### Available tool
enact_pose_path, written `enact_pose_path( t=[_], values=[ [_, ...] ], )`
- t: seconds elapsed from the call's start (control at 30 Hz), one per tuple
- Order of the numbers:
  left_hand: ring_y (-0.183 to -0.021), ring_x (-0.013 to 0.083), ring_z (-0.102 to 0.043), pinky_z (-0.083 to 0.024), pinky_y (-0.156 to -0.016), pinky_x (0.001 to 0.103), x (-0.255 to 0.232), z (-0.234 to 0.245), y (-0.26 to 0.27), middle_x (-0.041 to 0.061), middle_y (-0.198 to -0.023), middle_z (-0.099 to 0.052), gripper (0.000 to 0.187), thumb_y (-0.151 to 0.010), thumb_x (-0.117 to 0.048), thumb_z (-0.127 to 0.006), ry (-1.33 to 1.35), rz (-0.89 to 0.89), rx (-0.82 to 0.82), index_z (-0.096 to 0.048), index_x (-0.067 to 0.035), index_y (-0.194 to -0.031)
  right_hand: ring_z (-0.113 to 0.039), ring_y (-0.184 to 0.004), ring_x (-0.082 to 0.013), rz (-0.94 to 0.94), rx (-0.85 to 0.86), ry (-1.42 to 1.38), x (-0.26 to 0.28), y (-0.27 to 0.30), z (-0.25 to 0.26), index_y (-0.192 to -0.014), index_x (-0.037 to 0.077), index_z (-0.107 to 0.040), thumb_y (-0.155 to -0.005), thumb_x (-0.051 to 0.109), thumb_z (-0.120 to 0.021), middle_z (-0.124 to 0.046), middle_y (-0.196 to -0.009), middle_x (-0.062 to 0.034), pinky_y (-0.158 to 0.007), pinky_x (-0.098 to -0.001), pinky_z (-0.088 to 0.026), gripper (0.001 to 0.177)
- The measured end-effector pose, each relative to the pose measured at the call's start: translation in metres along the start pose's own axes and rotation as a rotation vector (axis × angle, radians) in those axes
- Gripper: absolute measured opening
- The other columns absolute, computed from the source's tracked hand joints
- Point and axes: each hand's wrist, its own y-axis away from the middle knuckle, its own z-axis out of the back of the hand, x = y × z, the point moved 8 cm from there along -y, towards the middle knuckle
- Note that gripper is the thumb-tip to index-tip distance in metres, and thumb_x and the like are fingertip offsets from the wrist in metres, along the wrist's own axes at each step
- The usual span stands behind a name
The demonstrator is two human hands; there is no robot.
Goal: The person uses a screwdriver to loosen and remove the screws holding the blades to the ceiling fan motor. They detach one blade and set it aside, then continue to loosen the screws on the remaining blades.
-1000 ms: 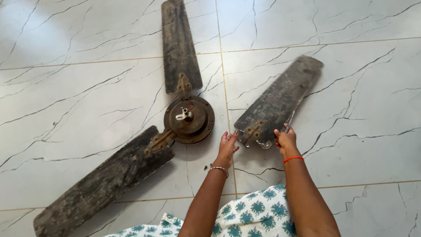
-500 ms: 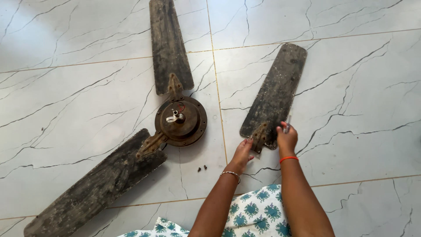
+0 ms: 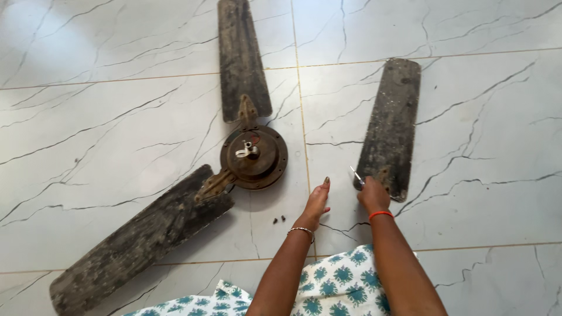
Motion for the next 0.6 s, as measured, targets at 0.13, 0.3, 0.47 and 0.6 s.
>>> enact_pose_path(
  t=[0.13,0.3,0.47,0.6],
  values=[
    [-0.113,0.0131,-0.050,-0.049,-0.095,0.038,-0.001,0.037,0.005,-0.001,-0.116,-0.056,0.060,-0.092,-0.071,-0.052,0.051,-0.028,-0.079,-0.058,-0.017,-0.116,-0.072,-0.089,-0.0330,0.056,0.010,-0.093,0.017,0.008,0.006,-0.102,0.008,-0.066,-0.092,0.031,-0.073,-0.074,-0.097,-0.0118,-0.073,-0.0455,-0.056,0.026],
    [-0.098,0.0090,-0.054,-0.050,-0.081,0.031,0.009,0.086,0.002,-0.005,-0.103,-0.062,0.034,-0.097,-0.048,-0.058,0.153,-0.126,-0.237,-0.064,-0.016,-0.110,-0.059,-0.068,-0.0198,0.163,0.172,-0.471,0.074,0.032,-0.024,-0.096,0.003,-0.068,-0.092,0.044,-0.075,-0.065,-0.079,-0.0081,-0.062,-0.0366,-0.049,0.042],
    [-0.093,0.0150,-0.062,-0.052,-0.080,0.031,0.004,0.148,0.025,0.005,-0.101,-0.071,0.022,-0.098,-0.030,-0.064,0.068,-0.269,-0.517,-0.068,-0.009,-0.103,-0.039,-0.054,-0.0132,0.035,0.443,-0.810,0.133,0.058,-0.062,-0.105,0.008,-0.074,-0.097,0.052,-0.064,-0.054,-0.075,-0.0057,-0.048,-0.0331,-0.037,0.046],
    [-0.108,0.0217,-0.063,-0.053,-0.097,0.039,-0.026,0.199,0.092,0.011,-0.118,-0.063,0.020,-0.099,-0.023,-0.064,-0.184,-0.470,-0.851,-0.064,-0.005,-0.107,-0.044,-0.053,-0.0093,-0.087,0.327,-1.002,0.178,0.065,-0.073,-0.108,0.016,-0.069,-0.093,0.051,-0.062,-0.067,-0.085,0.0014,-0.047,-0.0306,-0.041,0.039]
  ],
)
